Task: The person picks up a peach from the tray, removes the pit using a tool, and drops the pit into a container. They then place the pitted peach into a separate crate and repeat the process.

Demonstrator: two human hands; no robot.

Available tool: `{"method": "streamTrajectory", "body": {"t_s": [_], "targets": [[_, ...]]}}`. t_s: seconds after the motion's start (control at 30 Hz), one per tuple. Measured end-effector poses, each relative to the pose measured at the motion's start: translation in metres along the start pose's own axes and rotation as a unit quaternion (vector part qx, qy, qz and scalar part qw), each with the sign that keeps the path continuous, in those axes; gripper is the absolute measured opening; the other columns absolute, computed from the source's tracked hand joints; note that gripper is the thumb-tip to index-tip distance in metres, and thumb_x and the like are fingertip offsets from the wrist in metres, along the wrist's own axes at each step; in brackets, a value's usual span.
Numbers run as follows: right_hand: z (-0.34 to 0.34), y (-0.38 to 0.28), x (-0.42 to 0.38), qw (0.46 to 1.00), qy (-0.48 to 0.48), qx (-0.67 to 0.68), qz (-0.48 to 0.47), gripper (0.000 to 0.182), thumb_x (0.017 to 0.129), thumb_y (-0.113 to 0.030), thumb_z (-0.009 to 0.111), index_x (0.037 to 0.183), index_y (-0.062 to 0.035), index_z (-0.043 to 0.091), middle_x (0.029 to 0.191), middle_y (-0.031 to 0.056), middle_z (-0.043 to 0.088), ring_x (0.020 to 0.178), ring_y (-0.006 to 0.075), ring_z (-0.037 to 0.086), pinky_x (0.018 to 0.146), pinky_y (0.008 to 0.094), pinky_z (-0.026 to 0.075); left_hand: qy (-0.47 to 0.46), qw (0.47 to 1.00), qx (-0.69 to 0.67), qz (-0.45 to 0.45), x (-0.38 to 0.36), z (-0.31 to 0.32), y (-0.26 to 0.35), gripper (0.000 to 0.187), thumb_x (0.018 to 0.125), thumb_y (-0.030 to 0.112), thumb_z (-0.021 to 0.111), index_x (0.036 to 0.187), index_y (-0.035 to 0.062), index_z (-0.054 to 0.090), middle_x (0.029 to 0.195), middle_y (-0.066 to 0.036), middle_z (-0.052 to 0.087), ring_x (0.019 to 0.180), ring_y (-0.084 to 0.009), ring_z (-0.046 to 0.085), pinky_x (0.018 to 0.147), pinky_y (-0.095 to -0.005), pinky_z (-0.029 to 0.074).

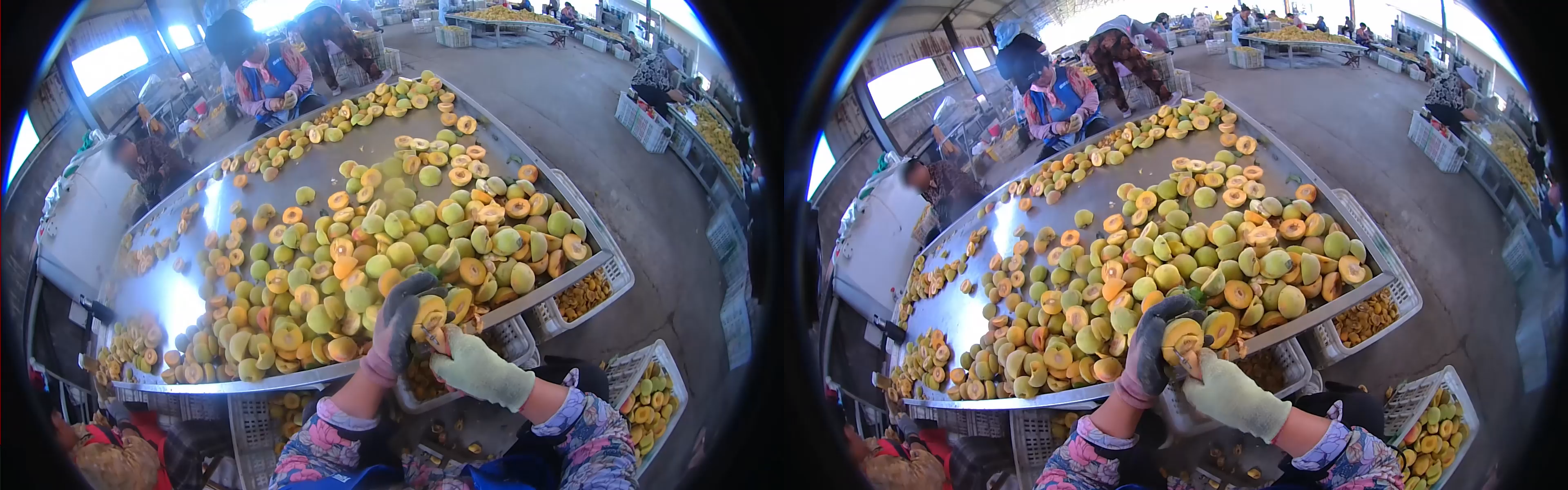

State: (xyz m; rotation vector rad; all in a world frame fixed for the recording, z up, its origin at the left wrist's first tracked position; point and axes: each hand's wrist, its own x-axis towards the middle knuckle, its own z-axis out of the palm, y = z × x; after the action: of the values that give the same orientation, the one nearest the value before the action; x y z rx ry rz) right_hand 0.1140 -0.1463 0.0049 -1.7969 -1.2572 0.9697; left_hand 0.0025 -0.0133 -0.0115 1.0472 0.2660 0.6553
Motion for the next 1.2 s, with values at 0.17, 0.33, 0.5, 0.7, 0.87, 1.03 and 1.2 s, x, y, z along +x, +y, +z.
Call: {"method": "streamTrajectory", "body": {"t_s": [0.17, 0.33, 0.5, 0.7, 0.87, 1.03, 1.2], "targets": [[-0.016, -0.028, -0.005, 0.96, -0.13, 0.212, 0.132, 0.033, 0.089, -0.022, 0.056, 0.107, 0.0047, 0.047, 0.076, 0.0158, 0.067, 0.065, 0.0273, 0.069, 0.058, 0.0377, 0.055, -0.003, 0.952, 0.271, 0.141, 0.005, -0.001, -0.013, 0.034, 0.104, 0.019, 0.052, 0.128, -0.0046, 0.056, 0.114, -0.013, 0.067, 0.104, -0.0205, 0.066, 0.094, -0.0346, 0.052], [-0.021, -0.02, -0.006, 0.991, -0.1, 0.068, 0.063, 0.025, 0.091, -0.018, 0.055, 0.107, -0.0004, 0.048, 0.073, 0.0093, 0.062, 0.055, 0.0186, 0.061, 0.05, 0.0331, 0.051, 0.044, 0.962, 0.265, 0.038, 0.004, 0.011, -0.003, 0.026, 0.103, 0.02, 0.055, 0.116, -0.0009, 0.065, 0.108, -0.009, 0.071, 0.1, -0.0161, 0.065, 0.092, -0.0307, 0.051], [-0.006, 0.004, -0.007, 0.974, 0.05, -0.15, -0.164, 0.026, 0.088, -0.016, 0.058, 0.107, 0.0007, 0.051, 0.078, 0.0213, 0.065, 0.064, 0.0364, 0.066, 0.059, 0.0457, 0.054, 0.009, 0.939, 0.338, 0.063, 0.004, 0.007, -0.004, 0.028, 0.102, 0.023, 0.057, 0.116, -0.0001, 0.065, 0.109, -0.009, 0.07, 0.099, -0.017, 0.066, 0.09, -0.0314, 0.052], [-0.005, -0.003, -0.01, 0.966, 0.066, -0.242, -0.063, 0.023, 0.088, -0.015, 0.06, 0.104, -0.0007, 0.052, 0.079, 0.0206, 0.065, 0.071, 0.0386, 0.067, 0.06, 0.0484, 0.054, -0.026, 0.9, 0.424, 0.095, 0.006, -0.002, -0.005, 0.033, 0.105, 0.03, 0.05, 0.113, 0.0032, 0.068, 0.106, -0.008, 0.071, 0.098, -0.0165, 0.066, 0.092, -0.0315, 0.051], [-0.011, 0.0, -0.015, 0.927, 0.13, -0.323, -0.14, 0.024, 0.089, -0.021, 0.06, 0.104, -0.0023, 0.054, 0.078, 0.0161, 0.066, 0.066, 0.0345, 0.069, 0.053, 0.0465, 0.055, 0.059, 0.987, 0.13, -0.08, 0.009, -0.019, 0.007, 0.031, 0.105, 0.029, 0.054, 0.113, 0.0033, 0.069, 0.105, -0.002, 0.07, 0.097, -0.0132, 0.064, 0.09, -0.0282, 0.051], [-0.018, -0.001, -0.03, 0.946, 0.09, -0.285, -0.123, 0.022, 0.086, -0.021, 0.067, 0.099, -0.0049, 0.058, 0.081, 0.0142, 0.068, 0.069, 0.035, 0.068, 0.058, 0.0436, 0.055, -0.016, 0.966, 0.253, -0.051, -0.001, -0.022, 0.033, 0.036, 0.094, 0.03, 0.071, 0.114, 0.0012, 0.068, 0.11, -0.006, 0.069, 0.098, -0.0149, 0.066, 0.087, -0.0297, 0.052], [-0.025, -0.002, -0.033, 0.927, 0.04, -0.35, -0.129, 0.02, 0.089, -0.023, 0.06, 0.098, -0.005, 0.058, 0.076, 0.0137, 0.067, 0.065, 0.0336, 0.069, 0.054, 0.0447, 0.055, -0.159, 0.782, 0.602, 0.035, -0.023, 0.007, 0.043, 0.037, 0.083, 0.018, 0.078, 0.118, 0.0093, 0.069, 0.114, -0.013, 0.067, 0.105, -0.0308, 0.065, 0.092, -0.0388, 0.053]]}}
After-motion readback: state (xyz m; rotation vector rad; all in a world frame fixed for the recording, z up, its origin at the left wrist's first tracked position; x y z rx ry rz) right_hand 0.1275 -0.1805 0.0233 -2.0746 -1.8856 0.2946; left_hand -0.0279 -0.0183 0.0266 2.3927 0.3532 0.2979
